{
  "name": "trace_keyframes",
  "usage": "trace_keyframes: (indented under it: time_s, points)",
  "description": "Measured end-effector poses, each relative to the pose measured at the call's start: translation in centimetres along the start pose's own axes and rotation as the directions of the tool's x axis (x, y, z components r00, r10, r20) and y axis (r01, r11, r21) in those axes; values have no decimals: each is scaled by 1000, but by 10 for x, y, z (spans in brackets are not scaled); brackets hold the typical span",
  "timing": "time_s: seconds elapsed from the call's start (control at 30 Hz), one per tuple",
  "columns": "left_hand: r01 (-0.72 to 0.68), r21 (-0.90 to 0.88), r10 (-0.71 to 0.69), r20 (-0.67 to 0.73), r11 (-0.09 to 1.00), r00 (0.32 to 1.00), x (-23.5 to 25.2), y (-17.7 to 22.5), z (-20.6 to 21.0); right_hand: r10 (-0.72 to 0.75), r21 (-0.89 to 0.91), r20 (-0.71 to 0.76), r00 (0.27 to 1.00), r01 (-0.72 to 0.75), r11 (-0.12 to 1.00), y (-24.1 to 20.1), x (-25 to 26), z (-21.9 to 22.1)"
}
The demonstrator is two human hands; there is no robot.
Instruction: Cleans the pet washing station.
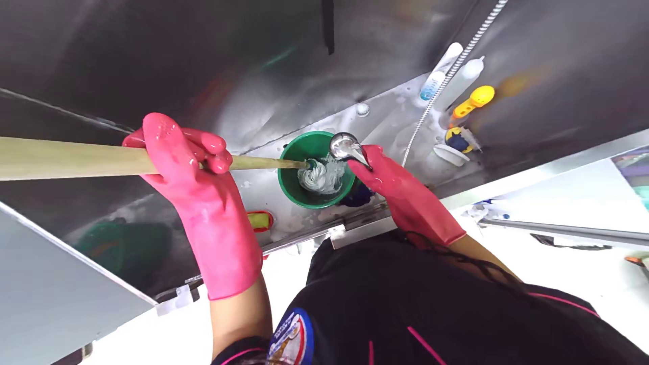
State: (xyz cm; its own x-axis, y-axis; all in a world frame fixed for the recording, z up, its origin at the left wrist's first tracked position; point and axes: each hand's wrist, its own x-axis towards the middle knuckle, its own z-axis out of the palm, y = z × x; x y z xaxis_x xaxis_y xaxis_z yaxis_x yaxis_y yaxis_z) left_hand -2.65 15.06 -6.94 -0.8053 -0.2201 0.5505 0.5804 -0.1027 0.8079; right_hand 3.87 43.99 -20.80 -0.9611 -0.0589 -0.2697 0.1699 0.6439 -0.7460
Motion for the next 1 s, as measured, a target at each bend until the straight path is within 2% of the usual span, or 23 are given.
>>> trace_keyframes:
  time_s: [0.07, 0.2, 0.33, 0.4, 0.47, 0.57, 0.67, 0.83, 0.9, 0.97, 1.0]
  points:
    - [-1, 8, 1, -4, 1000, 1000, 0, -1, -1, -25, -24, -24, 999, 24, 999, 0, 0, 1]
    - [3, 6, -3, -18, 1000, 1000, 1, -1, 1, -127, 47, 4, 992, 126, 991, 0, 2, 4]
    - [4, 14, -4, -17, 1000, 1000, 0, 1, 3, -104, 118, 7, 995, 102, 988, -3, 1, 5]
    - [-15, 4, 15, 2, 1000, 1000, 0, 0, 3, -178, 123, 27, 984, 173, 977, 2, 6, 10]
    - [-20, -5, 20, 13, 1000, 1000, -1, 0, 2, -252, 119, -18, 968, 252, 960, 5, 8, 16]
    - [-16, 1, 16, 41, 1000, 999, -4, -1, -3, -255, 136, -16, 967, 255, 957, -1, 4, 17]
    - [-20, 1, 20, 65, 1000, 998, -6, -2, -6, -322, 154, -5, 947, 319, 935, -4, 3, 19]
    - [-20, -3, 21, 76, 1000, 997, -6, -3, -7, -284, 71, 22, 959, 282, 957, -20, -12, 10]
    - [-25, -4, 25, 65, 1000, 998, -6, -3, -5, -293, 22, -18, 956, 294, 956, -16, -10, 17]
    - [-40, -20, 41, 34, 999, 999, -5, -3, 0, -352, 9, -133, 927, 356, 934, -3, -1, 34]
    - [-37, -20, 37, 28, 999, 999, -5, -3, 1, -355, 25, -80, 932, 358, 934, -4, -4, 29]
